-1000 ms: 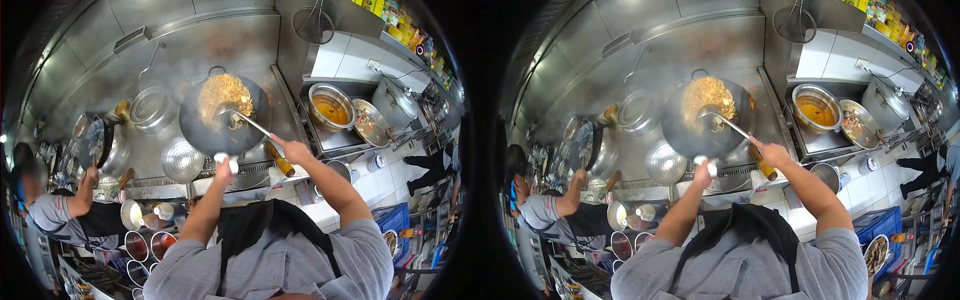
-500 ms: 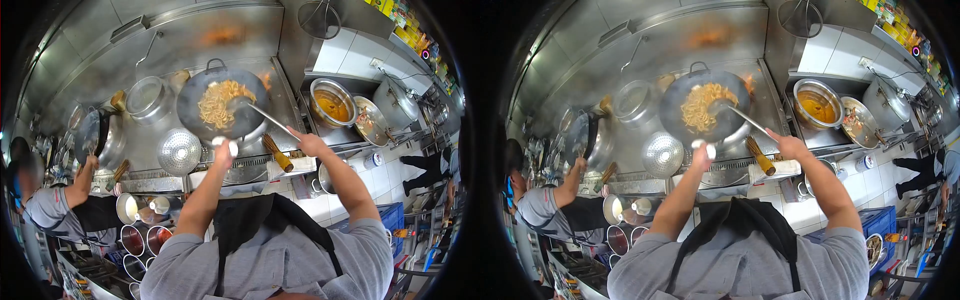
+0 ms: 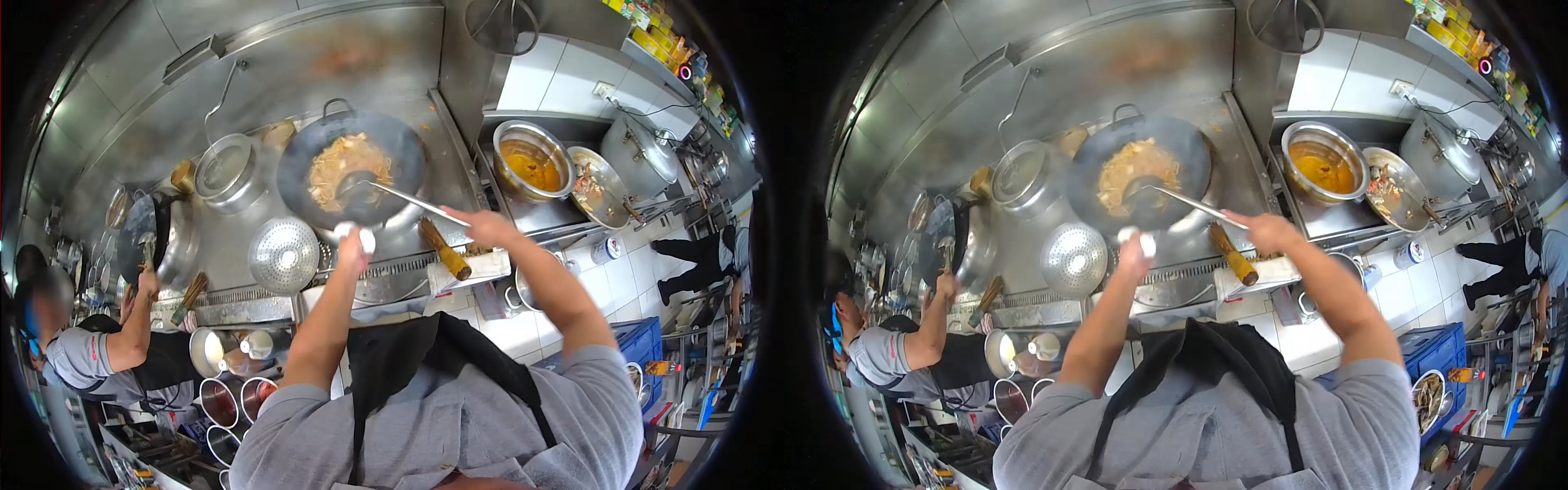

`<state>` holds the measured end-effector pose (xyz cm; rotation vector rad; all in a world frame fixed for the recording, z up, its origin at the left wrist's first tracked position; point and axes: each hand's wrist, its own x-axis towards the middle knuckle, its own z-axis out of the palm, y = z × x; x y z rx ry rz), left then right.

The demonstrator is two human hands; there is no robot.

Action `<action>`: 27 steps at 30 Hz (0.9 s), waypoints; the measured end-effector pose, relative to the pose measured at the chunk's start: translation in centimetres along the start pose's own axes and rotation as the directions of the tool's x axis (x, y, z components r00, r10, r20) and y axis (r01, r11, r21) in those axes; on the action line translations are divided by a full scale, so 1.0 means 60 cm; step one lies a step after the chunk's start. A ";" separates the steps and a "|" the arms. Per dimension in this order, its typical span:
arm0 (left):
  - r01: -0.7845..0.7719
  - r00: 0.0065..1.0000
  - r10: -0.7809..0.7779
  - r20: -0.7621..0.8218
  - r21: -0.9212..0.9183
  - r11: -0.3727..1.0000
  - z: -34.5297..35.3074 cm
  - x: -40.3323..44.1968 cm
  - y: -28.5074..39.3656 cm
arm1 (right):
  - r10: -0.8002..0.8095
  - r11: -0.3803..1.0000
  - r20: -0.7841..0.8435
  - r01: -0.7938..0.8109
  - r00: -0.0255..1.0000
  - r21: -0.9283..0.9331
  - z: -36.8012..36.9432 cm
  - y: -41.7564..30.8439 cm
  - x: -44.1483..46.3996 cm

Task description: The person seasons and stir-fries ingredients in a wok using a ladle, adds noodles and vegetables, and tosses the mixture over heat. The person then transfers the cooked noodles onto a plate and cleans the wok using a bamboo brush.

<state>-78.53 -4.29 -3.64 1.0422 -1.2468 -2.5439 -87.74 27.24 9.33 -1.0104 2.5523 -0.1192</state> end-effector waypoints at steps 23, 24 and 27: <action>0.092 0.993 -0.090 -0.081 0.028 0.995 0.004 0.001 0.071 | 0.259 0.188 -0.028 -0.022 0.965 0.982 0.155 -0.081 -0.168; 0.050 0.994 -0.041 -0.097 0.090 0.995 -0.007 -0.003 0.053 | 0.272 0.207 -0.039 -0.019 0.962 0.978 0.155 -0.065 -0.162; -0.098 0.995 0.098 0.011 0.161 0.982 -0.102 0.000 -0.079 | 0.312 0.222 -0.092 0.021 0.946 0.975 0.115 -0.052 -0.186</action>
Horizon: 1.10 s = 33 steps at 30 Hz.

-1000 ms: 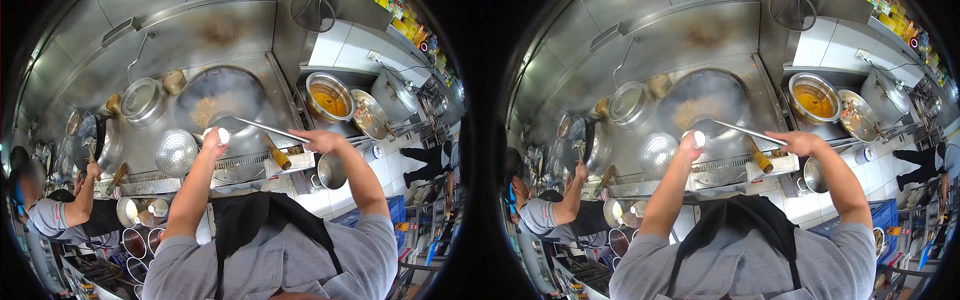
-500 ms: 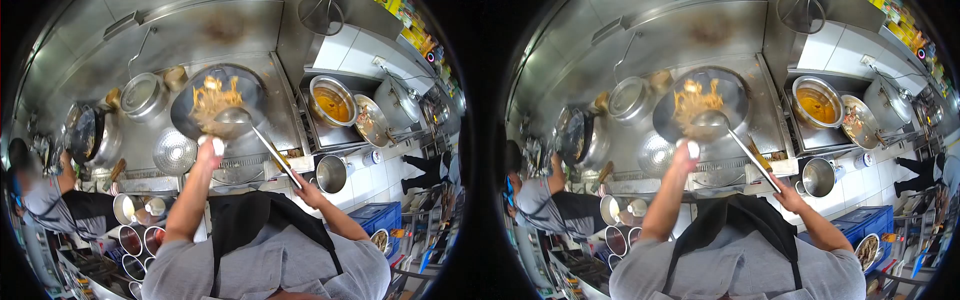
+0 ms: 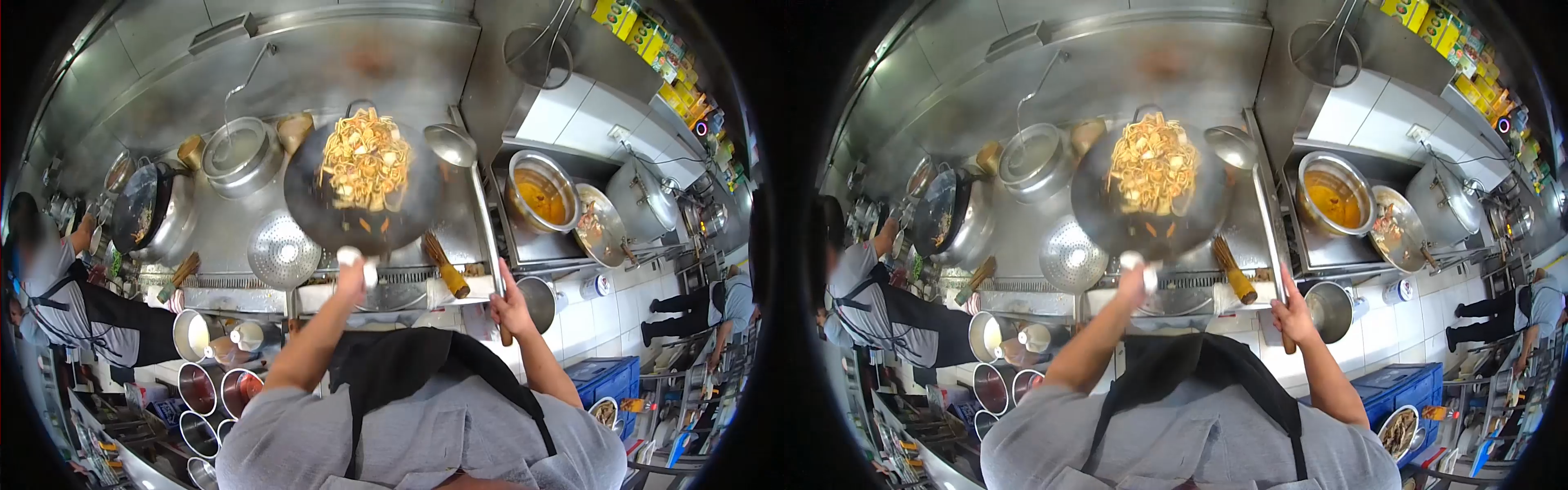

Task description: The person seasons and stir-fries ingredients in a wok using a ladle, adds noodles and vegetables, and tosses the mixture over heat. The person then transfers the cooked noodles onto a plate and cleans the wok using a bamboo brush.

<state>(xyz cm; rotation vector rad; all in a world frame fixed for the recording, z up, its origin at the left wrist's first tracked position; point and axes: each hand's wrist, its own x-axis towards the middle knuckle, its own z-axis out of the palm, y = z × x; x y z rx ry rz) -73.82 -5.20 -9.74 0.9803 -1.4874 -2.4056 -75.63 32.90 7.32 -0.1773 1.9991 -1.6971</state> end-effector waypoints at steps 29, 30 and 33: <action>0.137 0.987 -0.153 -0.049 -0.240 0.961 0.103 -0.106 0.183 | -0.135 0.935 -0.353 0.002 0.926 -0.355 -0.117 -0.091 0.011; 0.130 0.988 -0.145 -0.053 -0.218 0.967 0.113 -0.074 0.195 | -0.140 0.960 -0.277 0.061 0.951 -0.274 -0.111 -0.096 0.016; 0.131 0.986 -0.145 -0.085 -0.153 0.980 0.094 -0.004 0.124 | -0.096 0.991 -0.071 0.089 0.993 -0.096 -0.035 -0.143 0.004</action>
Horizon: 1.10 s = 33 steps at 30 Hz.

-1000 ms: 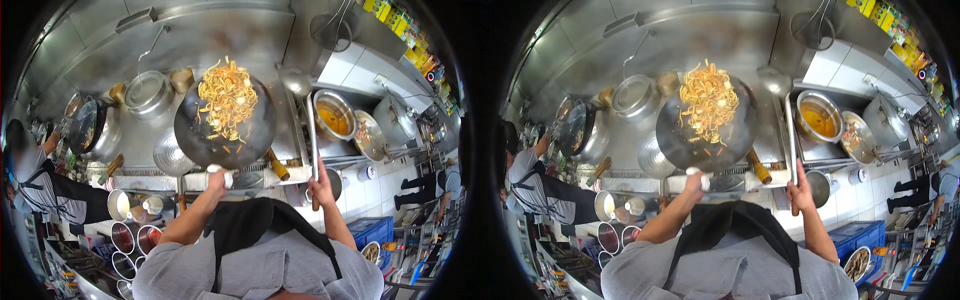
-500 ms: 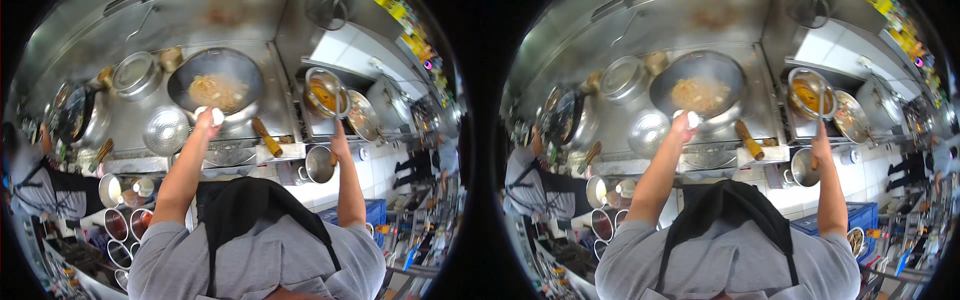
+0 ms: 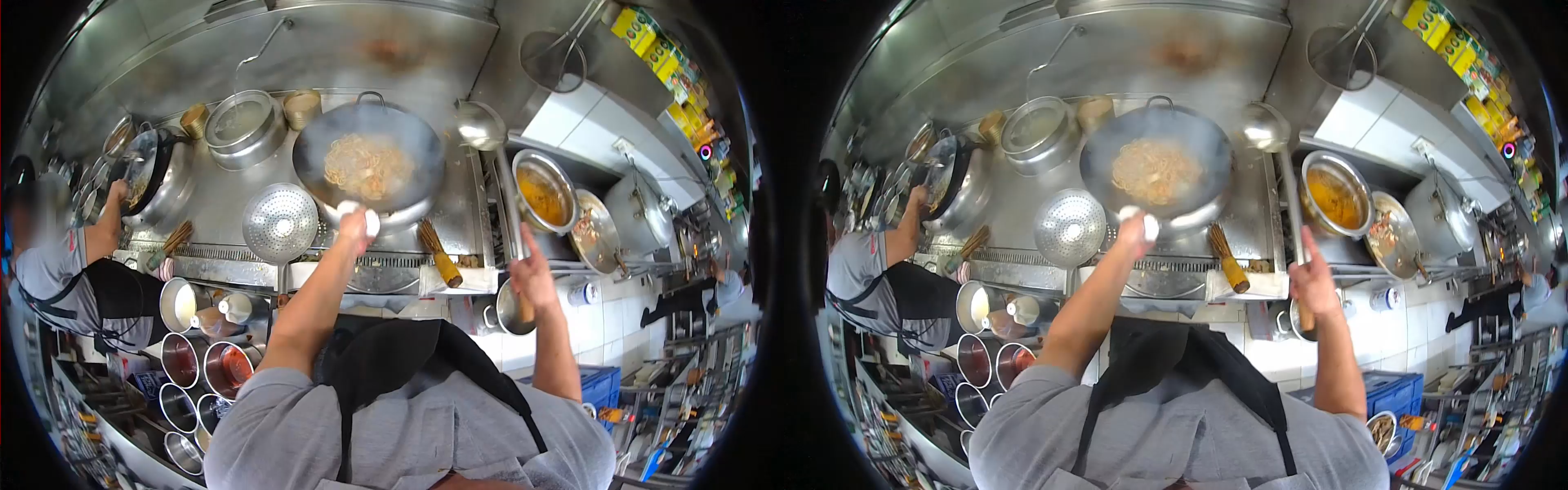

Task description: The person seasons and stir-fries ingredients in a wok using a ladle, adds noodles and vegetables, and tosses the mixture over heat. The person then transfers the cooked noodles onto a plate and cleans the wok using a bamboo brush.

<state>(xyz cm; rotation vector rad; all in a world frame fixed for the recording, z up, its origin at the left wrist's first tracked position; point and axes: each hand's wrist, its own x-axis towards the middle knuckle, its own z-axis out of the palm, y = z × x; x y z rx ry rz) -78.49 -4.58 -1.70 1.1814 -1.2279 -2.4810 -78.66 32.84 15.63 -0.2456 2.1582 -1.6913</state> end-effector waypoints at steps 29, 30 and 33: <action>0.015 0.992 0.020 0.126 -0.273 0.962 -0.057 -0.174 -0.026 | -0.004 0.969 0.341 0.087 0.940 -0.231 0.106 -0.160 -0.038; 0.005 0.992 0.015 0.122 -0.159 0.987 -0.035 -0.150 0.028 | -0.020 0.969 0.350 0.105 0.936 -0.225 0.113 -0.157 -0.027; 0.041 0.999 -0.042 -0.002 -0.066 0.997 0.019 -0.042 0.063 | -0.031 0.967 0.365 0.120 0.930 -0.224 0.146 -0.159 0.012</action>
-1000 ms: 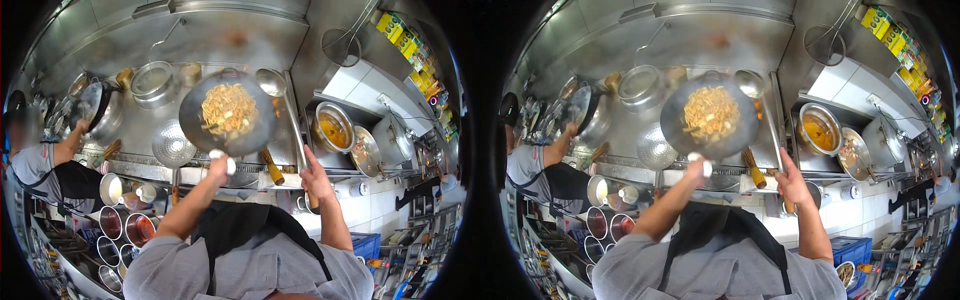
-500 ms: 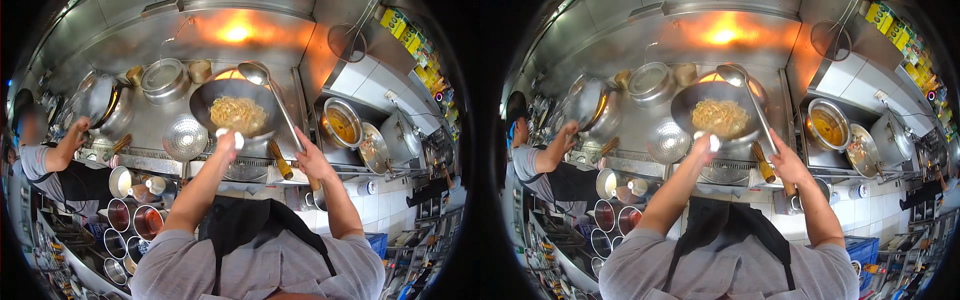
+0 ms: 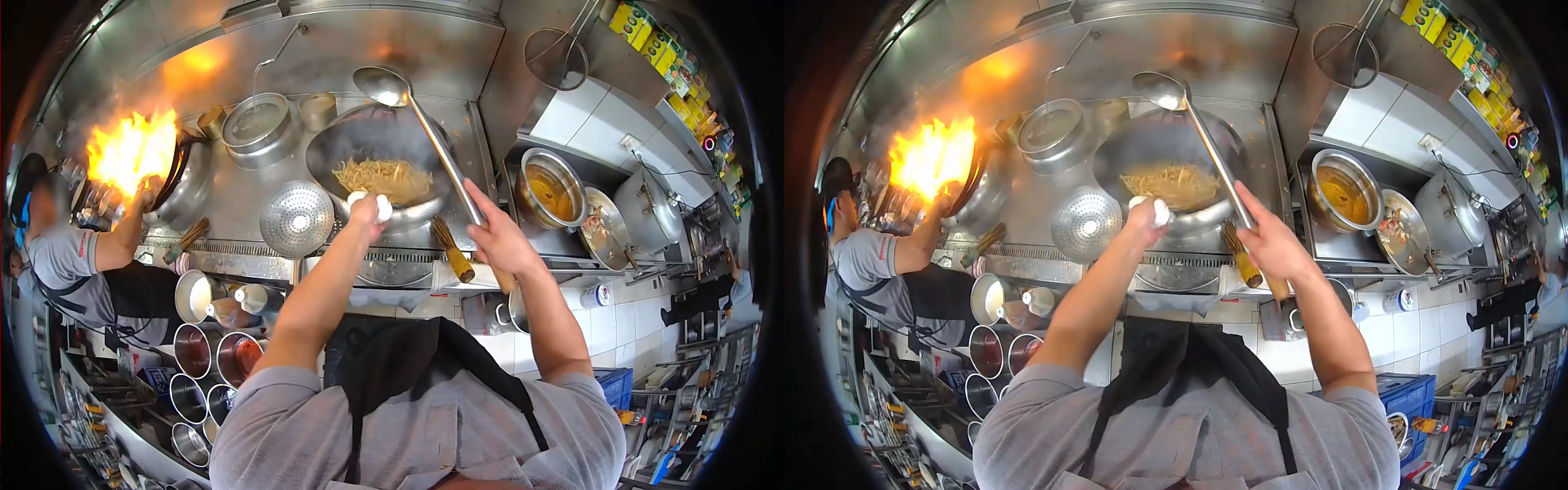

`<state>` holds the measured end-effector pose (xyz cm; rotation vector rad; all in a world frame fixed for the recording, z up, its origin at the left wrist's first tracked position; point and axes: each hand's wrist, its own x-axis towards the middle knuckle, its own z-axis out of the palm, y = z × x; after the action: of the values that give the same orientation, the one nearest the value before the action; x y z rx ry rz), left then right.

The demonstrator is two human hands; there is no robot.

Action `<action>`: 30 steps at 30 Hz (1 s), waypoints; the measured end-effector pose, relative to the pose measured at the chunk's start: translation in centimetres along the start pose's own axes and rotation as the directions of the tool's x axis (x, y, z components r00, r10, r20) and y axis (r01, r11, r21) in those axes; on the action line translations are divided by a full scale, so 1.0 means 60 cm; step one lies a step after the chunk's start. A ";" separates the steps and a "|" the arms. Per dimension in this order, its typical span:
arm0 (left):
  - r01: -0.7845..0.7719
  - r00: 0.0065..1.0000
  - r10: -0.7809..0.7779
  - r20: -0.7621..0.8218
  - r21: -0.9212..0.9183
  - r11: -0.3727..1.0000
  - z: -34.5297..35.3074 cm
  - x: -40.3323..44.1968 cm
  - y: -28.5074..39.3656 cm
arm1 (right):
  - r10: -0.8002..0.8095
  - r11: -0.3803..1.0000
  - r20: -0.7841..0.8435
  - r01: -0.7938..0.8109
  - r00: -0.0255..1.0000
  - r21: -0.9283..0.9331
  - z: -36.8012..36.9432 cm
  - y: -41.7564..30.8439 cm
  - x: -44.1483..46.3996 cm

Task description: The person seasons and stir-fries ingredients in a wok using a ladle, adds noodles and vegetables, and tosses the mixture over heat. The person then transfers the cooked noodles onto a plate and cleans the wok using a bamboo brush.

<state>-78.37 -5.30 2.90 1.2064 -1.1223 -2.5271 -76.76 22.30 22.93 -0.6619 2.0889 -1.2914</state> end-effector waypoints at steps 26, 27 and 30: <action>-0.041 0.994 0.048 0.094 -0.076 0.996 -0.072 -0.162 -0.085 | -0.260 0.923 -0.098 0.217 0.961 -0.319 -0.042 0.016 -0.002; -0.002 0.987 0.025 0.159 -0.142 0.990 -0.052 -0.121 -0.040 | -0.255 0.921 -0.108 0.207 0.961 -0.330 -0.042 0.010 -0.009; 0.005 0.999 -0.003 0.042 -0.045 0.999 0.018 -0.062 0.015 | -0.153 0.958 -0.088 0.126 0.984 -0.256 -0.049 -0.002 -0.010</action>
<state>-76.78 -3.86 6.26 1.1508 -1.0674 -2.5776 -78.37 24.44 24.23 -0.8811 2.3537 -1.1698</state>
